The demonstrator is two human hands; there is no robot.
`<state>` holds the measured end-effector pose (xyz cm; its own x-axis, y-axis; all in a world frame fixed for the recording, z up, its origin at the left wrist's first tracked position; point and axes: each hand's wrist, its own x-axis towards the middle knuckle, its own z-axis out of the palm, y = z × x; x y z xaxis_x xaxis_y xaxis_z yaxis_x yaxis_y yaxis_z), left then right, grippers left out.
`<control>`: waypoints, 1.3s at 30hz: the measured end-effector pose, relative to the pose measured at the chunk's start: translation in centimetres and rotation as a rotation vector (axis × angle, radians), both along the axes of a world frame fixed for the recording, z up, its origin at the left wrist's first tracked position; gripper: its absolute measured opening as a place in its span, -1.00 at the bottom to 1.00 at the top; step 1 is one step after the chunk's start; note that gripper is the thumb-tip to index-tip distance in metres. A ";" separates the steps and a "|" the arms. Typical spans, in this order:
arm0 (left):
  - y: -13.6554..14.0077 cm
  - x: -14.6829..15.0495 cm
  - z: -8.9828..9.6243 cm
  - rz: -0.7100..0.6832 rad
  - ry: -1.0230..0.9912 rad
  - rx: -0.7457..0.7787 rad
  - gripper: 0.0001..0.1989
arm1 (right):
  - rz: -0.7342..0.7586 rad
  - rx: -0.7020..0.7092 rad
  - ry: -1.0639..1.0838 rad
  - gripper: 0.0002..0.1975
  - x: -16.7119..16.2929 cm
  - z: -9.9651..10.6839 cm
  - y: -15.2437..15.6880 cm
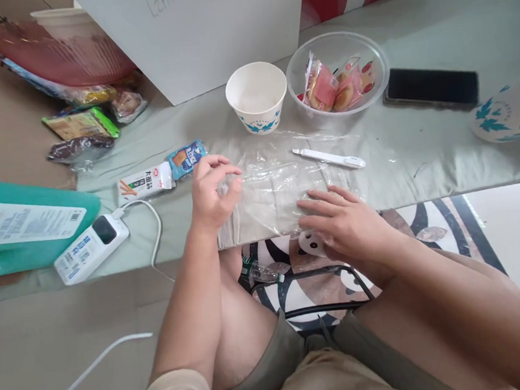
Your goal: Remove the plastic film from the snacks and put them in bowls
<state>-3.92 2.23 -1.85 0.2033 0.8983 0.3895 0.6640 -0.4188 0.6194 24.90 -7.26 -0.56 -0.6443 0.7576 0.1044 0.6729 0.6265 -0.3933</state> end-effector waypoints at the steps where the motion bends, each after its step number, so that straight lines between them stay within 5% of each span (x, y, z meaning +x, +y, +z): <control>1: -0.6 0.1 0.3 -0.076 0.021 -0.001 -0.66 | -0.023 -0.008 0.093 -0.76 0.3 0.0 0.2; 6: -3.4 1.5 2.0 -0.477 0.148 -0.171 -0.51 | -0.382 -0.162 0.513 -0.80 1.3 1.3 1.9; 9: -3.8 1.9 2.4 -0.443 0.089 -0.271 -0.87 | -0.660 -0.287 0.652 -0.78 1.9 1.6 2.9; 13: -3.0 1.4 2.3 -0.264 -0.263 -0.463 -0.83 | -0.851 -0.358 0.787 -0.74 3.1 0.8 3.9; 17: -2.2 1.1 2.1 -0.046 -0.629 -0.660 -0.72 | -0.920 -0.378 0.746 -0.73 3.6 -0.1 4.5; 23: -1.4 1.4 2.2 0.123 -0.830 -0.786 -0.66 | -0.903 -0.415 0.956 -0.58 3.1 -0.8 5.1; 28: -0.9 1.1 1.7 0.227 -0.840 -0.707 -0.73 | -0.748 -0.433 0.794 -0.65 1.8 -0.1 4.6; 39: -1.5 0.9 1.7 0.301 -0.625 -0.696 -0.68 | -0.996 -0.408 0.574 -0.69 2.2 0.6 5.8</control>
<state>-3.05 0.76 -0.17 -0.1339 0.9486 -0.2869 0.1517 0.3057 0.9400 27.11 -1.47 -0.01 0.2987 0.9375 -0.1785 0.4517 -0.3037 -0.8389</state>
